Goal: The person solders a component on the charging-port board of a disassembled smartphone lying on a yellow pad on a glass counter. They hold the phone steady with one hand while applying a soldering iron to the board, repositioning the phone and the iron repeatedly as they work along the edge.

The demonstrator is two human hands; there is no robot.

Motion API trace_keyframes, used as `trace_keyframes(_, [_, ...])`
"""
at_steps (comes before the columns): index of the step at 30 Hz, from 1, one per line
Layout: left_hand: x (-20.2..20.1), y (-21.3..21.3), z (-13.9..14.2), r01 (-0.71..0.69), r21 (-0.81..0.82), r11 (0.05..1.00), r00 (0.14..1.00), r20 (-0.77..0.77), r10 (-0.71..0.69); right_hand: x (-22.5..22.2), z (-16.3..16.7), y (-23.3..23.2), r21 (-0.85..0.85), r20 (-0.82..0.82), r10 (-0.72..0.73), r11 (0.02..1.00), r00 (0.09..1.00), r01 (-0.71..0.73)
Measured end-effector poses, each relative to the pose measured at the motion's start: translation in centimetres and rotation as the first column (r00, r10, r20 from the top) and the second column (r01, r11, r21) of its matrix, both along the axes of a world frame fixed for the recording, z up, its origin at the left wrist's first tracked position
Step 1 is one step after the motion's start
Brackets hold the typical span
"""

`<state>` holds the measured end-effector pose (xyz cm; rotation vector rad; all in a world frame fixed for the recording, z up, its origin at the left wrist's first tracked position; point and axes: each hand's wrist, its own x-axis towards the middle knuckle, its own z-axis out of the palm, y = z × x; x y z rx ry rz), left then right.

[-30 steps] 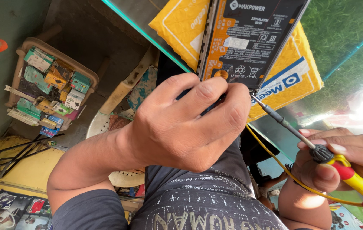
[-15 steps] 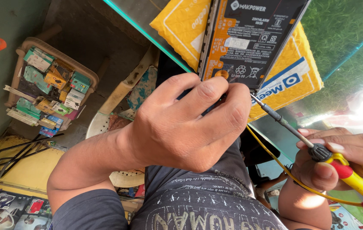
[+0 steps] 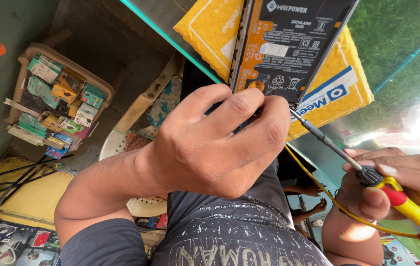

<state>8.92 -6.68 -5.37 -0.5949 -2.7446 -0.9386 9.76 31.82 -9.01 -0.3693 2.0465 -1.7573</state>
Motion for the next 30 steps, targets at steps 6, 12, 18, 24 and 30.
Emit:
trace_keyframes(6, [0.0, 0.0, 0.1, -0.001, -0.004, 1.000, 1.000, 0.001, 0.001, -0.3, -0.3, 1.0, 0.035, 0.004, 0.101, 0.994, 0.995, -0.101])
trace_keyframes(12, [0.0, 0.0, 0.1, -0.003, -0.005, 1.000, 1.000, 0.001, 0.003, -0.9, -0.3, 1.5, 0.043, -0.002, 0.146, 0.988, 0.989, -0.145])
trace_keyframes(18, [0.0, 0.0, 0.1, -0.004, -0.006, 1.000, 1.000, 0.003, 0.004, -1.7, -0.3, 1.3, 0.026, -0.010, 0.212, 0.977, 0.977, -0.212])
trace_keyframes(24, [0.0, -0.1, 0.1, -0.002, -0.011, 1.000, 1.000, -0.003, 0.002, -0.6, -0.1, 1.4, 0.055, 0.009, 0.119, 0.991, 0.993, -0.119])
trace_keyframes(30, [0.0, -0.1, 0.1, 0.000, -0.015, 1.000, 1.000, -0.005, 0.000, 0.4, 0.3, -0.3, 0.003, 0.052, -0.033, 0.999, 0.998, 0.033])
